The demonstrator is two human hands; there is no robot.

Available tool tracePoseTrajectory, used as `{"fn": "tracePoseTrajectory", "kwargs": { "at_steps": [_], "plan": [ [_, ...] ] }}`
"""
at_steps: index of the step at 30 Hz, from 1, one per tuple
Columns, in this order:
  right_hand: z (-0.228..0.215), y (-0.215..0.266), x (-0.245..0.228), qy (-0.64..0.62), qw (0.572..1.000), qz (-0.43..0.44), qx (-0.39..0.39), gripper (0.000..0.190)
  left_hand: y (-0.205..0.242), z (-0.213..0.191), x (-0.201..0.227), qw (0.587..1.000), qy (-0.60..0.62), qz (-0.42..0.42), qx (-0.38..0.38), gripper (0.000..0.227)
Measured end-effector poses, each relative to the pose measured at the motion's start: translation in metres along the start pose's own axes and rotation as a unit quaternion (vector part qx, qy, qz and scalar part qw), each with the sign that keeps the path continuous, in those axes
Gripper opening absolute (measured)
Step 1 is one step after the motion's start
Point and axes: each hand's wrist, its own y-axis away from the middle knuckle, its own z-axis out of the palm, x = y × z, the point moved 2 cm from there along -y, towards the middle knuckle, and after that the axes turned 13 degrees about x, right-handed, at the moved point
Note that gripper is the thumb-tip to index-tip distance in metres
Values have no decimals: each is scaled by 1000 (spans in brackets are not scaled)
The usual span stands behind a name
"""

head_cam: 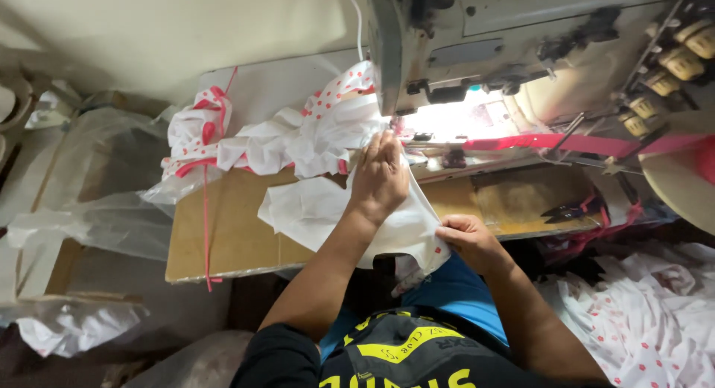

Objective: Picking up, inspecting, and stacking patterned fabric pieces at a sewing workstation

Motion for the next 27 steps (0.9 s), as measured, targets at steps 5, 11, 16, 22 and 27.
{"fn": "tracePoseTrajectory", "kwargs": {
  "at_steps": [5,11,16,22,27],
  "plan": [
    [20,-7,-3,-43,998,-9,53,11,-7,33,-12,990,110,-78,37,29],
    [11,-26,26,-18,997,-35,70,11,-6,-82,0,969,150,-195,-12,15],
    [-4,-29,53,-5,997,1,78,13,155,-23,-51,969,-14,-212,-130,42],
    [8,-17,54,-1,997,-13,74,16,54,-40,-69,979,6,-196,-53,48],
    [51,-14,11,-15,996,-16,91,17,18,34,-106,968,-25,-212,-133,56]
  ]
}}
